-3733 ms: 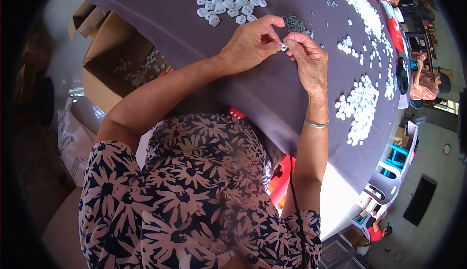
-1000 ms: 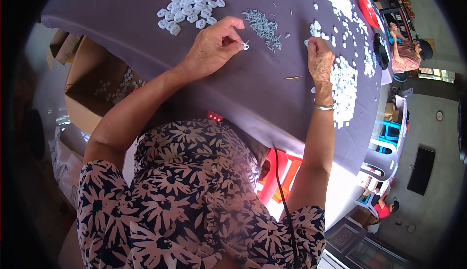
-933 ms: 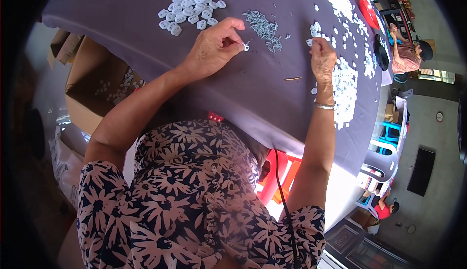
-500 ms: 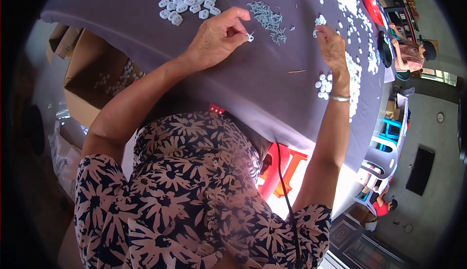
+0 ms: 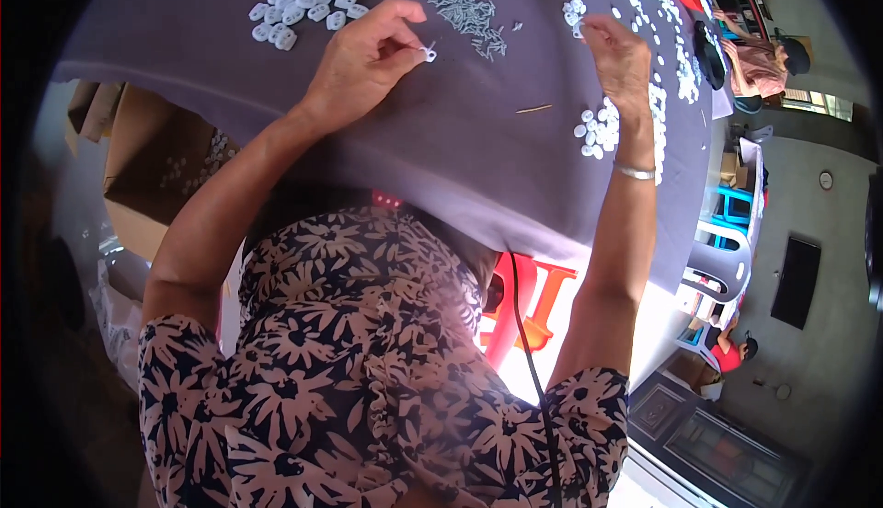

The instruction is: The person assembles cord locks by hand by picking up plastic components and small metal springs from the table, inserting the springs into the plastic pieces, and placing the assembled fasteners in a pile on the table.

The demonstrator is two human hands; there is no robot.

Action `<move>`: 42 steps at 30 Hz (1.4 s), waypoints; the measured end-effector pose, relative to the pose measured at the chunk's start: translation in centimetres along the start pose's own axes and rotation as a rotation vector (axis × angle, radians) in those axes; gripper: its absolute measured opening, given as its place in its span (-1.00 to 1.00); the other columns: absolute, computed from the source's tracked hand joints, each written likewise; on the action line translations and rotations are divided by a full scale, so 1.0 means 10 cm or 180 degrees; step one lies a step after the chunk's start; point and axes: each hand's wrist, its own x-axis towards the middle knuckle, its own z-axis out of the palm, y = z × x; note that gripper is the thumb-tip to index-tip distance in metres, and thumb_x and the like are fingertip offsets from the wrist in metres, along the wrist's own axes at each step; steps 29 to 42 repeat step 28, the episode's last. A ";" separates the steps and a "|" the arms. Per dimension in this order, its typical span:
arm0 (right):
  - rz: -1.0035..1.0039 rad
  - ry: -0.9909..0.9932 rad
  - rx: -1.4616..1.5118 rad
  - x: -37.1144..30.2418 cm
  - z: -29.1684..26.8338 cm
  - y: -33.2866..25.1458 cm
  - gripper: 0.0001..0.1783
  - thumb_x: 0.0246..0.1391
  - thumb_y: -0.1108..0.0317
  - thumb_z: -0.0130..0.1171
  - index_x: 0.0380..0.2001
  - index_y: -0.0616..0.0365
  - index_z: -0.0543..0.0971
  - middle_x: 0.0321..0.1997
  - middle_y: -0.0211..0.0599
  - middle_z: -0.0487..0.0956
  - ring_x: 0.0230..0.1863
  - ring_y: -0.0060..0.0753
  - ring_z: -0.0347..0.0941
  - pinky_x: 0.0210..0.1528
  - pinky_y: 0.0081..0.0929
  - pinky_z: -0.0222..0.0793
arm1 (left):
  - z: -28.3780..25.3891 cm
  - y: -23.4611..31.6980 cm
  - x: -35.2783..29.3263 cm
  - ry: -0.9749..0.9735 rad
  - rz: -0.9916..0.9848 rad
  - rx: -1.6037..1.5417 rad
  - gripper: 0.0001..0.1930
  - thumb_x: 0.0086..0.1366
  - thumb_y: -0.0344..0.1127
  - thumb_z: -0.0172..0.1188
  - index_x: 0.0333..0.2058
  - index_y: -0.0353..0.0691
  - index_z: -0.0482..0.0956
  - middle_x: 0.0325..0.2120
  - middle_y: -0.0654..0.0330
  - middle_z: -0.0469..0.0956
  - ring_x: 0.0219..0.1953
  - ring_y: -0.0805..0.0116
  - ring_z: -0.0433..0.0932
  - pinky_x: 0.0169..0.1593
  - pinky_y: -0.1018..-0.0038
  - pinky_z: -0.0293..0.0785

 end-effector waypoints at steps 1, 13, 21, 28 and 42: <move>0.0177 0.0082 0.0533 0.00 -0.04 -0.08 -0.81 0.04 0.36 0.16 -0.27 0.18 0.60 -0.42 -0.15 0.62 -0.38 -0.42 0.56 -0.29 -0.54 0.42 | 0.00 -0.02 -0.01 0.0024 -0.0005 -0.0022 -0.71 0.16 -0.47 0.20 -0.13 -0.23 0.43 -0.51 0.35 0.52 -0.46 0.63 0.43 -0.33 0.66 0.39; 0.0454 0.0696 0.0390 -0.34 -0.01 0.45 -0.78 -0.04 0.35 0.27 -0.28 0.13 0.61 -0.41 -0.28 0.62 -0.41 -0.56 0.48 -0.33 -0.59 0.40 | 0.02 0.05 0.00 -0.0089 -0.0242 -0.0006 -0.74 0.16 -0.50 0.19 -0.14 -0.28 0.44 -0.47 0.39 0.49 -0.44 0.69 0.40 -0.32 0.70 0.36; 0.1195 -0.0810 0.0760 -0.83 -0.41 0.24 -0.77 -0.09 0.36 0.26 -0.29 0.15 0.61 -0.43 -0.33 0.60 -0.46 -0.56 0.46 -0.35 -0.58 0.38 | -0.01 0.03 -0.01 -0.0073 -0.0169 0.0032 -0.84 0.16 -0.51 0.18 -0.25 -0.30 0.48 -0.28 0.36 0.50 -0.42 0.65 0.43 -0.29 0.67 0.39; 0.1240 -0.1025 0.0915 -0.89 -0.31 0.19 -0.83 -0.05 0.40 0.25 -0.34 0.20 0.58 -0.51 -0.43 0.54 -0.43 -0.61 0.43 -0.36 -0.62 0.36 | -0.04 0.07 -0.03 -0.0094 -0.0228 -0.0067 -0.68 0.17 -0.50 0.18 -0.09 -0.23 0.40 -0.46 0.32 0.53 -0.41 0.60 0.46 -0.26 0.64 0.41; 0.1240 -0.1025 0.0915 -0.89 -0.31 0.19 -0.83 -0.05 0.40 0.25 -0.34 0.20 0.58 -0.51 -0.43 0.54 -0.43 -0.61 0.43 -0.36 -0.62 0.36 | -0.04 0.07 -0.03 -0.0094 -0.0228 -0.0067 -0.68 0.17 -0.50 0.18 -0.09 -0.23 0.40 -0.46 0.32 0.53 -0.41 0.60 0.46 -0.26 0.64 0.41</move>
